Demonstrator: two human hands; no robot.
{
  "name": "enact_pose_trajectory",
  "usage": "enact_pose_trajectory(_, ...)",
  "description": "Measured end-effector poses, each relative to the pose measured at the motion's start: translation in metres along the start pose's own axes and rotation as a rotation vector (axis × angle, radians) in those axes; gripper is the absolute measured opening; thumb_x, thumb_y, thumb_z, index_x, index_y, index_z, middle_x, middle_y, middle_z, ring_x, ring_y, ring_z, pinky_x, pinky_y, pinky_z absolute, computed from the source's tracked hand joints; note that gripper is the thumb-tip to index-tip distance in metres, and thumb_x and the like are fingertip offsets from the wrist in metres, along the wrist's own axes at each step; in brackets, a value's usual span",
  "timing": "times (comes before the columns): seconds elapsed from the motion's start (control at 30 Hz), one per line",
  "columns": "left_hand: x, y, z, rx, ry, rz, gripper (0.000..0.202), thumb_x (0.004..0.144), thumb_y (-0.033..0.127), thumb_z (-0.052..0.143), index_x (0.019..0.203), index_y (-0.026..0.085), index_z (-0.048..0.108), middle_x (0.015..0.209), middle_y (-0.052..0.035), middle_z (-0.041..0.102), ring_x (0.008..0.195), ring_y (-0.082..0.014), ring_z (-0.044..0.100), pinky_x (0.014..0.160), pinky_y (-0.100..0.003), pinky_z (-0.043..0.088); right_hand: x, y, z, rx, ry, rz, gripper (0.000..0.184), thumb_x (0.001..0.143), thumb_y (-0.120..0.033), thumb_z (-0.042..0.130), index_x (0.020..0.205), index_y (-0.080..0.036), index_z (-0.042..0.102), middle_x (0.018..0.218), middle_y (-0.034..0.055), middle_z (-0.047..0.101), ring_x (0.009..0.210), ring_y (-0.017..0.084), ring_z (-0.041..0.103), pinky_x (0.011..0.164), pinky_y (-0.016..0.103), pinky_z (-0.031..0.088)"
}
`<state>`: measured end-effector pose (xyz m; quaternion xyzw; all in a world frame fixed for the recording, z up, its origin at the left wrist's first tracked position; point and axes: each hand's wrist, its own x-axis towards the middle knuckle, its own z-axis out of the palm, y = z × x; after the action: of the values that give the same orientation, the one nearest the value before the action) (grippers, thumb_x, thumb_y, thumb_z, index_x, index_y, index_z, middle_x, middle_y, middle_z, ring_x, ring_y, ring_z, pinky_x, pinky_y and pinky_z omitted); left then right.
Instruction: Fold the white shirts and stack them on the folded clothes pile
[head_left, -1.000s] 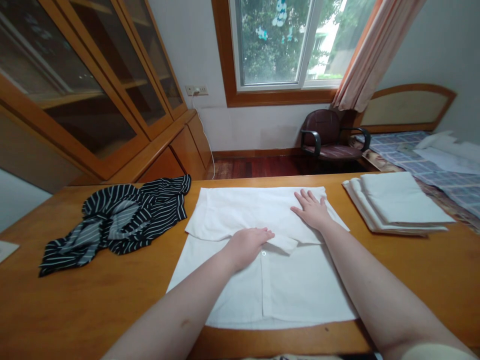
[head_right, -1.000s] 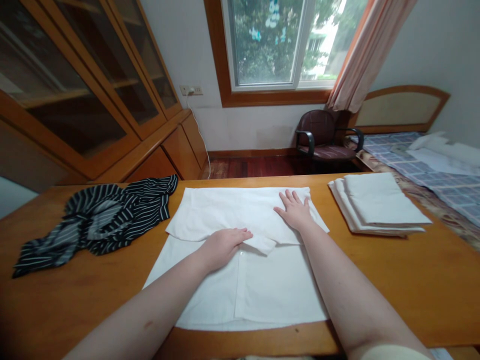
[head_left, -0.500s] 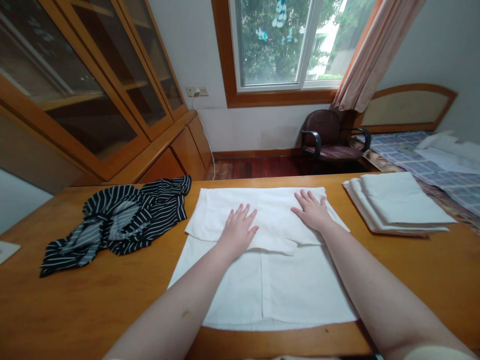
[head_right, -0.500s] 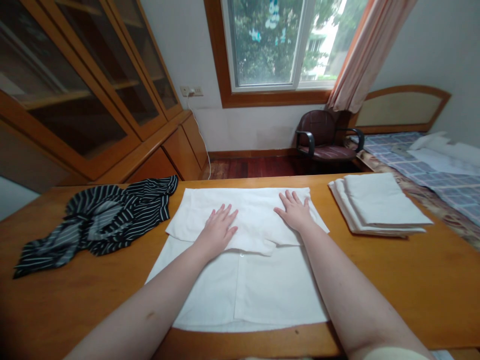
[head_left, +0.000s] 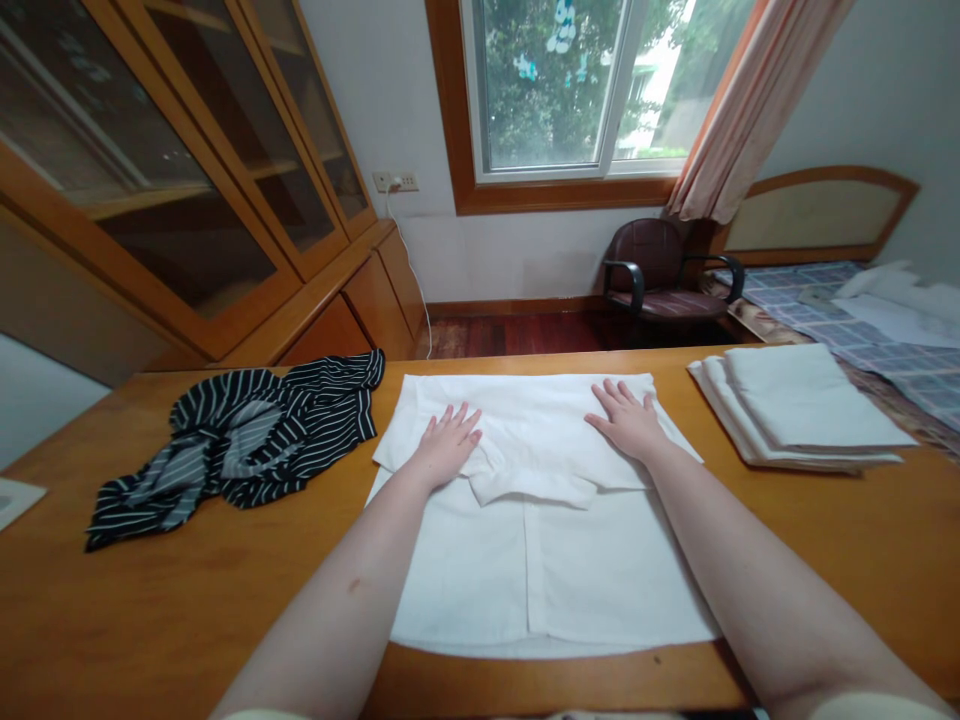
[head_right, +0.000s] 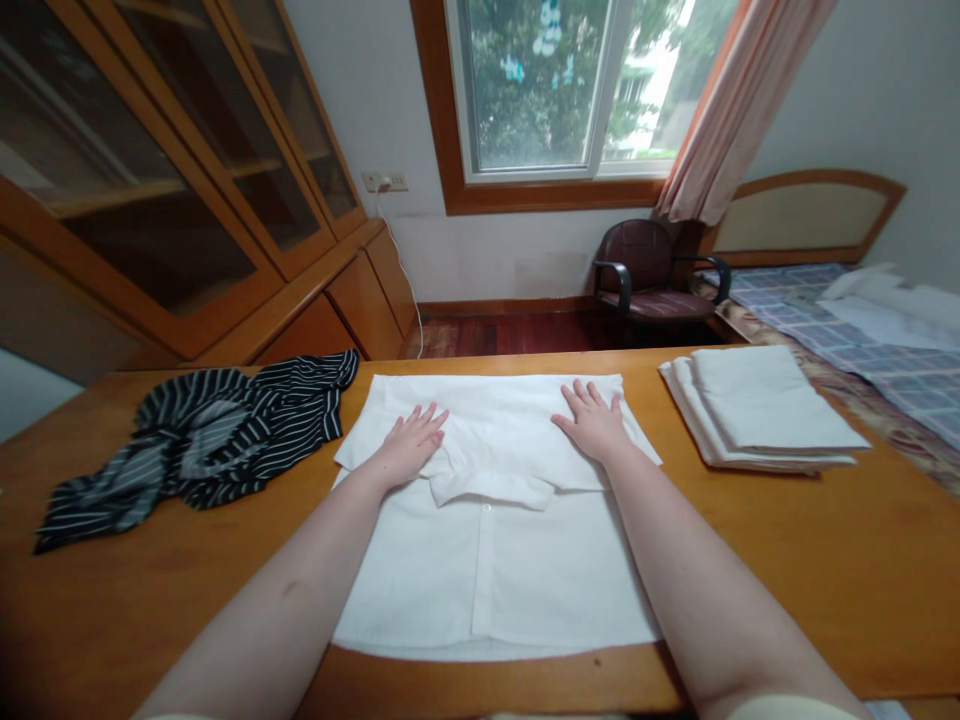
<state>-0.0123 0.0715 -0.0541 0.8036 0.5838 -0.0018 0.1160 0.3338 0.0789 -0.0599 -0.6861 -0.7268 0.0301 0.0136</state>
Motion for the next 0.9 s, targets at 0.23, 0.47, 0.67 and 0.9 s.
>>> enact_pose_trajectory(0.23,0.004,-0.026,-0.001,0.074,0.102,-0.141,0.055,0.092,0.046,0.03,0.144,0.028,0.028,0.154,-0.0053,0.017,0.14,-0.0291,0.016,0.111,-0.05,0.017,0.001,0.007,0.001,0.003,0.019,-0.043,0.065,0.09,-0.06,0.027,0.145,-0.025,0.027,0.154,0.0056,0.019,0.14,0.028,0.015,0.109,0.059,0.01)
enact_pose_trajectory(0.47,0.005,-0.011,-0.001,0.033,0.285,-0.227,0.055,0.091,0.043,0.033,0.139,0.016,0.037,0.147,-0.0109,0.036,0.136,-0.0268,0.029,0.111,-0.046,0.022,-0.007,-0.004,-0.008,-0.006,0.114,-0.03,0.061,0.09,-0.052,0.037,0.141,-0.017,0.036,0.152,0.0134,0.021,0.14,0.032,0.012,0.108,0.06,0.01)
enact_pose_trajectory(0.67,0.008,0.017,0.002,0.112,0.317,0.068,0.066,0.088,0.047,0.041,0.146,0.021,0.024,0.155,-0.0063,0.015,0.142,-0.0261,0.008,0.114,-0.047,0.006,-0.029,-0.052,-0.016,0.117,0.068,-0.374,0.072,0.087,-0.058,0.039,0.147,-0.019,0.024,0.155,0.0113,0.008,0.142,0.027,0.006,0.112,0.049,0.014)
enact_pose_trajectory(0.9,0.01,0.014,0.007,0.099,0.086,-0.035,0.075,0.084,0.064,0.035,0.147,0.025,0.02,0.155,-0.0056,0.014,0.142,-0.0264,0.01,0.112,-0.051,0.012,-0.031,-0.051,-0.001,0.108,-0.128,-0.497,0.079,0.083,-0.071,0.032,0.147,-0.025,0.024,0.153,0.0089,0.016,0.14,0.028,0.014,0.113,0.05,0.01)
